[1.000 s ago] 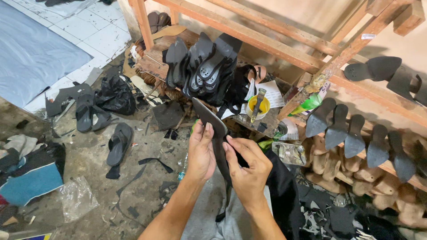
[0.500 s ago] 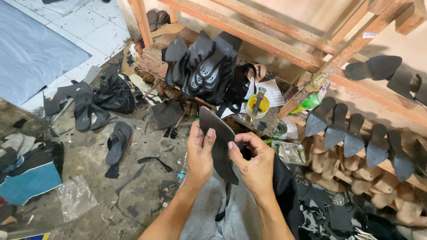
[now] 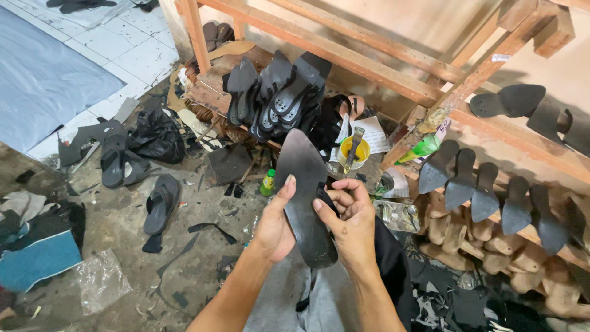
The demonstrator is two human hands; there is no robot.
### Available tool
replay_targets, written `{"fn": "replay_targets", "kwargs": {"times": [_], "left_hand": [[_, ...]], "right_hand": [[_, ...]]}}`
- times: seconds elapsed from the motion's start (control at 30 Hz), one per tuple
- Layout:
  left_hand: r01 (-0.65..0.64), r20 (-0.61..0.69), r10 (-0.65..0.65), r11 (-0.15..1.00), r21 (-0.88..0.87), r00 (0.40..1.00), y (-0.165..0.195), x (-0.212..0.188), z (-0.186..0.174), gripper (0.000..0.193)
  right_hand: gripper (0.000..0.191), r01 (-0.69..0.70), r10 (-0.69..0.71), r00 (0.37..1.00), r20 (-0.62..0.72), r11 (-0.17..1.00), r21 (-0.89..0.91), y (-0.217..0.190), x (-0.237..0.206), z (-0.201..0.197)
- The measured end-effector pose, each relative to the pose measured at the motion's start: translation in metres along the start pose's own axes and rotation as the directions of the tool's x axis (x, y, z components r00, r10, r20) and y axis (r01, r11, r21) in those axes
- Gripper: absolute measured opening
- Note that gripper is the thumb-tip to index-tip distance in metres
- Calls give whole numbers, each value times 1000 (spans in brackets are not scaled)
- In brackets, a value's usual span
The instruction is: The person attaches a black strap to a slipper sole by hand, trims the excess strap with scissors, and places the finished slipper on a wooden shelf. The process is repeated for multiple slipper soles.
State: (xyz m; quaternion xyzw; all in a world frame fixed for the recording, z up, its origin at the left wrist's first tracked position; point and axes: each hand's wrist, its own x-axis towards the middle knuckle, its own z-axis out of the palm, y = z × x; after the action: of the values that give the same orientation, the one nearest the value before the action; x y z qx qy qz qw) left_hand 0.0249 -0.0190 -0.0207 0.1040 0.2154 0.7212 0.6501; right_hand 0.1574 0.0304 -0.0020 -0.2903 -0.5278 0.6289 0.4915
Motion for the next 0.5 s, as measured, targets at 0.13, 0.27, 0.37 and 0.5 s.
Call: {"fn": "replay_targets", "kwargs": {"times": [0.13,0.27,0.37,0.5], "left_hand": [[20,109,-24,999,39,994,-1,1,10,49],[-96,125,81,988,119,989,4,5,13,52],[-112,118,94,982,150,989,5,7,15,49],[-148,55,142,980,131,988,3,8,21,44]], "right_hand": [[27,88,-76,993,86,986,-144,-3,0,-4],[28,128,-67,984,165,911,-392,-16,-5,-12],[25,47,0,994,111,906,-421,-23,-7,-15],[19,27,-2,998,59,905,-424,-26,-8,-15]]}}
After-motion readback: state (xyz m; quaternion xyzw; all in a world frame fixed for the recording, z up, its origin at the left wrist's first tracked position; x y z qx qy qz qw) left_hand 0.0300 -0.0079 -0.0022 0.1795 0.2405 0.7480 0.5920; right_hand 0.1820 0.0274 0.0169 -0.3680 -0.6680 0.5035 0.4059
